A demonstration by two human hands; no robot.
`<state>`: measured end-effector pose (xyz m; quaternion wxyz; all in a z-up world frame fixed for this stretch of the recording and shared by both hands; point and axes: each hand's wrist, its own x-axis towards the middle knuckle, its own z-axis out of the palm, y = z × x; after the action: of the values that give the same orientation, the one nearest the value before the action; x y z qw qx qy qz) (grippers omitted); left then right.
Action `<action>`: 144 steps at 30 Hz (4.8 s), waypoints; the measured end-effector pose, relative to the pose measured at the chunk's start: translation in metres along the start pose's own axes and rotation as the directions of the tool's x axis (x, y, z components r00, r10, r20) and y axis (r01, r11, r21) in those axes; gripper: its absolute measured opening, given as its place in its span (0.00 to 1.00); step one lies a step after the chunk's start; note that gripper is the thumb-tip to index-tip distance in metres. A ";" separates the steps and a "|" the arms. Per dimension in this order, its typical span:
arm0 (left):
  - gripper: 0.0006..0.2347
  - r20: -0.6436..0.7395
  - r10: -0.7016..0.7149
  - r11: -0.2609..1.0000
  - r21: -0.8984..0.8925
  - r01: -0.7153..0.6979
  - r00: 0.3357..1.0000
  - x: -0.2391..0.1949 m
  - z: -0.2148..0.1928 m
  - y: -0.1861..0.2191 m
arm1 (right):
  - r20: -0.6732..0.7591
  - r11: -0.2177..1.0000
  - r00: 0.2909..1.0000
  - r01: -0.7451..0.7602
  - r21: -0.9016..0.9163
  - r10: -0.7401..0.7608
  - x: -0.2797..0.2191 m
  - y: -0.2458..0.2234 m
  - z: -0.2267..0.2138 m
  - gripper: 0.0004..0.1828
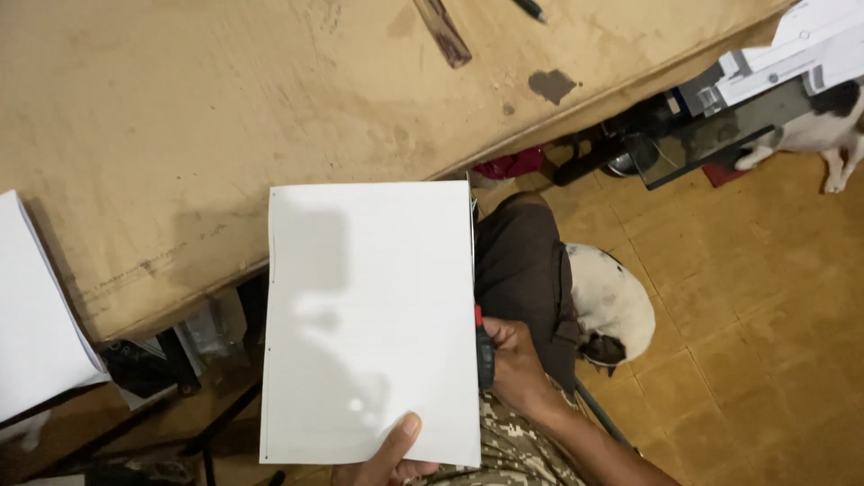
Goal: The person uses scissors to trim cardstock, then folds the sheets and applies glue to assemble book covers for binding.
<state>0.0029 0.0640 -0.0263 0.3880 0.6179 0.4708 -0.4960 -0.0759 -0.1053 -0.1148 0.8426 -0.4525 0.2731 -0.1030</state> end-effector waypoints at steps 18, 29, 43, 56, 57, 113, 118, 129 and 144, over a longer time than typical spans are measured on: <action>0.26 0.095 0.934 0.287 -0.772 -0.567 0.343 0.077 -0.123 0.102 | -0.403 0.967 0.914 -0.138 -0.214 0.041 0.010 -0.017 -0.034 0.25; 0.10 0.215 0.829 0.496 -0.709 -0.501 0.517 0.069 0.041 0.110 | -0.237 0.968 0.968 -0.132 -0.214 0.080 0.016 0.010 -0.063 0.16; 0.05 0.354 0.813 0.569 -0.653 -0.500 0.462 0.072 0.107 0.074 | 0.290 0.977 0.933 -0.198 -0.079 0.212 -0.003 -0.012 -0.082 0.23; 0.05 0.273 0.801 0.569 -0.625 -0.535 0.533 0.068 0.115 0.074 | 0.350 0.964 0.908 -0.163 -0.211 0.231 -0.001 -0.038 -0.048 0.28; 0.04 0.281 0.799 0.574 -0.621 -0.534 0.532 0.067 0.114 0.075 | 0.335 0.963 0.913 -0.169 -0.212 0.234 -0.001 -0.038 -0.046 0.28; 0.08 0.197 0.798 0.560 -0.594 -0.578 0.570 0.042 0.118 0.074 | 0.162 0.951 0.937 -0.305 -0.045 0.309 -0.005 -0.005 -0.051 0.15; 0.09 0.209 0.802 0.556 -0.605 -0.570 0.560 0.056 0.114 0.072 | 0.129 0.957 0.954 -0.253 -0.140 0.271 -0.008 -0.009 -0.048 0.17; 0.25 0.124 0.712 0.670 -0.414 -0.617 0.691 0.038 0.084 0.079 | 0.133 0.962 0.961 -0.219 -0.166 0.242 0.003 -0.018 -0.043 0.16; 0.21 0.063 0.722 0.605 -0.541 -0.584 0.689 0.047 0.091 0.062 | 0.077 0.959 0.956 -0.280 -0.046 0.283 -0.002 0.002 -0.058 0.13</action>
<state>0.0435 -0.0283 -0.0906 0.7448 0.5556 0.2578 -0.2649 -0.1095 -0.1446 -0.1410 0.8514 -0.4272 0.3016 0.0416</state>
